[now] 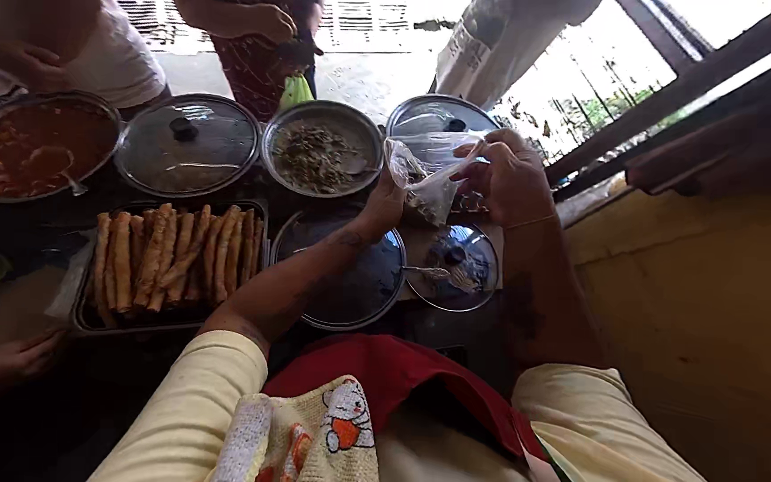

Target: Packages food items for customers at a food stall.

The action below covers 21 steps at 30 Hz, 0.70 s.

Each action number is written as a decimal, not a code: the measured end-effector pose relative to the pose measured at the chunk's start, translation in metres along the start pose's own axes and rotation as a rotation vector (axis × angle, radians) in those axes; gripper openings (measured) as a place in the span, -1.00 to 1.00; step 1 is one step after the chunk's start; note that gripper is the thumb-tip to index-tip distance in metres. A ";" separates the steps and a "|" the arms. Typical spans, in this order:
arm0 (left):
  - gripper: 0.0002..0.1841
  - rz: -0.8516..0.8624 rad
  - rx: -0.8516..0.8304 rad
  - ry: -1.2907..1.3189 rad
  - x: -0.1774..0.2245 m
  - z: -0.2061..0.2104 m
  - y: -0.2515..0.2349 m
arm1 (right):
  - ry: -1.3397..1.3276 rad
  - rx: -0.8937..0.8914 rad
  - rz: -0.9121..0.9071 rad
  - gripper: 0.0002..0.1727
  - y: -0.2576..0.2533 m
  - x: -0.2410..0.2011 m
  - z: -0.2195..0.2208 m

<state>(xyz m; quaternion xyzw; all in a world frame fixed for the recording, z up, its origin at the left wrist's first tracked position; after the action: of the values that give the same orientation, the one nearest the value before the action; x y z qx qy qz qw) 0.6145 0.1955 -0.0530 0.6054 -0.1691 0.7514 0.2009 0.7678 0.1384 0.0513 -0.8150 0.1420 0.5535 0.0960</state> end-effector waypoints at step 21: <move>-0.80 0.023 -0.385 -1.025 -0.033 0.046 -0.027 | 0.814 -0.373 -0.067 -0.11 0.000 0.123 -0.038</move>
<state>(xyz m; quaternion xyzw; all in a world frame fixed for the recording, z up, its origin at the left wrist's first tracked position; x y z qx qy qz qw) 0.6733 0.1923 -0.0751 0.8443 -0.3865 0.3180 0.1915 0.8437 0.1107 -0.0485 -0.9739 0.0393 0.2006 -0.0985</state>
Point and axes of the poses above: each hand's wrist, its own y-axis away from the middle knuckle, its own z-axis out of the palm, x = y × z, the point moved 6 cm from there along -y, towards the middle knuckle, and after that the axes turned 12 degrees about y, right-handed, at the moved point
